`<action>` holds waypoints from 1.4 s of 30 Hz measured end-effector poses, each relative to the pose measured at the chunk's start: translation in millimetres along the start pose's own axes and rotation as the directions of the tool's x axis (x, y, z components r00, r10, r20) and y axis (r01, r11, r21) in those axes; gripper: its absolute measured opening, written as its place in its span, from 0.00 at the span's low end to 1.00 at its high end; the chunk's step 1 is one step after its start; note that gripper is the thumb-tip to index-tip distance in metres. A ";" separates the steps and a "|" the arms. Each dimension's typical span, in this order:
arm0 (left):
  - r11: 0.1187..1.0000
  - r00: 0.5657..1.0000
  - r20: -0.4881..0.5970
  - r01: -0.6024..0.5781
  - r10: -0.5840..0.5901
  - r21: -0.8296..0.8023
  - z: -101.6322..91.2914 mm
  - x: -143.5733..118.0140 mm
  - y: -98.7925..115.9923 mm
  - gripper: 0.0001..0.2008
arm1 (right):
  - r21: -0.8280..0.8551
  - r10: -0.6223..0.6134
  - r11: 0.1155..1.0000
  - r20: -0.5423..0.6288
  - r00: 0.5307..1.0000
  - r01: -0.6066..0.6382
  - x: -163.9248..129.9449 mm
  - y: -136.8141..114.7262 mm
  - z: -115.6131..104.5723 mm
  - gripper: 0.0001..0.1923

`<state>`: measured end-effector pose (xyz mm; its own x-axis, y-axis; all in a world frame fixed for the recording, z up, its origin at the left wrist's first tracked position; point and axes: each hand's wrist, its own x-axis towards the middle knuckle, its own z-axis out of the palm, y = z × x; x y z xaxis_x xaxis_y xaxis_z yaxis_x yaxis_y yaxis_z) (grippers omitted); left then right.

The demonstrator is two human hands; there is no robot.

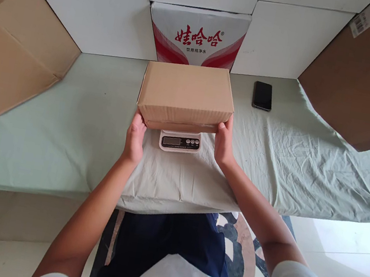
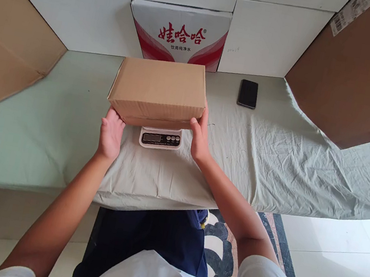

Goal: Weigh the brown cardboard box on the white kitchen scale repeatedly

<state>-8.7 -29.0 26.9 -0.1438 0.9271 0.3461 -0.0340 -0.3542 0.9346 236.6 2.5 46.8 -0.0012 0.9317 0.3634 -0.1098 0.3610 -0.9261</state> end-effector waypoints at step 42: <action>0.999 0.997 0.056 -0.045 0.046 -0.015 -2.5 5.7 -11.8 0.40 | -0.007 -0.039 0.999 0.033 0.999 0.039 8.1 34.9 -9.5 0.39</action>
<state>-11.6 -19.9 17.6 -0.0894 0.9153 0.3927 -0.0421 -0.3974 0.9167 242.2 23.0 16.4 -0.0295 0.9152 0.4020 -0.1026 0.3973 -0.9119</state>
